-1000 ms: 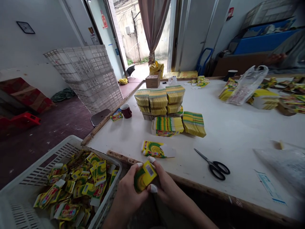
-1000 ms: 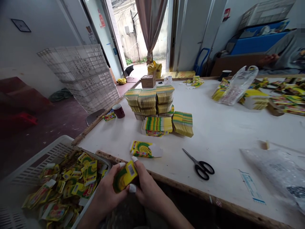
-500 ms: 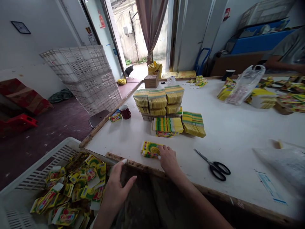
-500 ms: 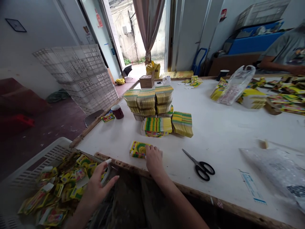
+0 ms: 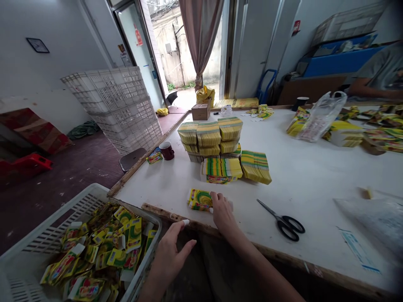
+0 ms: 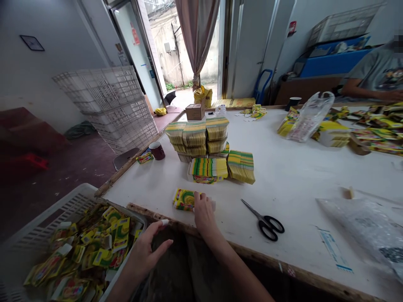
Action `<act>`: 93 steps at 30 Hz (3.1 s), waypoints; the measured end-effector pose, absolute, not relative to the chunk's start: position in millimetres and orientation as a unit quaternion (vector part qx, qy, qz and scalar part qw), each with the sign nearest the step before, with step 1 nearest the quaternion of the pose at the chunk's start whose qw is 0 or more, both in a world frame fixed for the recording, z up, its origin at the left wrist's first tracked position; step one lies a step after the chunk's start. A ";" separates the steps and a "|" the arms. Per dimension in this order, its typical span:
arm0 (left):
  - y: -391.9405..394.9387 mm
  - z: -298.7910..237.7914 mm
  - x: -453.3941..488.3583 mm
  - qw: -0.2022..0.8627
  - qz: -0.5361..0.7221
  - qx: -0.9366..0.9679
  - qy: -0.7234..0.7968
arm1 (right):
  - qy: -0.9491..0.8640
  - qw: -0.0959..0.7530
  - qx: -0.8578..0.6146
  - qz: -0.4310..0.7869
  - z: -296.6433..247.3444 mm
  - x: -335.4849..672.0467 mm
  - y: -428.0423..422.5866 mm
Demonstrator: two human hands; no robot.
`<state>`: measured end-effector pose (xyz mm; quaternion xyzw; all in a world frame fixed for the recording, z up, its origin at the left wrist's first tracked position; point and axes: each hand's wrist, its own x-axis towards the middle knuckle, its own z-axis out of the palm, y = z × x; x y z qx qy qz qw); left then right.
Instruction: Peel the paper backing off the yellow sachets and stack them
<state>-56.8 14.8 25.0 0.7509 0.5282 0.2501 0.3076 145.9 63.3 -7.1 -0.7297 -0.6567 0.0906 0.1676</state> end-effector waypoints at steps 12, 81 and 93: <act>11.8 26.7 -50.5 0.349 0.261 0.752 0.494 | -0.651 0.182 -0.735 0.051 -10.4 144.5 55.4; -16.4 41.1 -14.5 0.305 0.283 0.779 0.470 | -0.528 0.471 -0.439 0.554 24.5 126.9 -23.2; -7.8 24.2 -21.8 0.320 0.299 0.706 0.557 | -0.731 0.445 -0.411 0.316 10.1 136.6 -22.7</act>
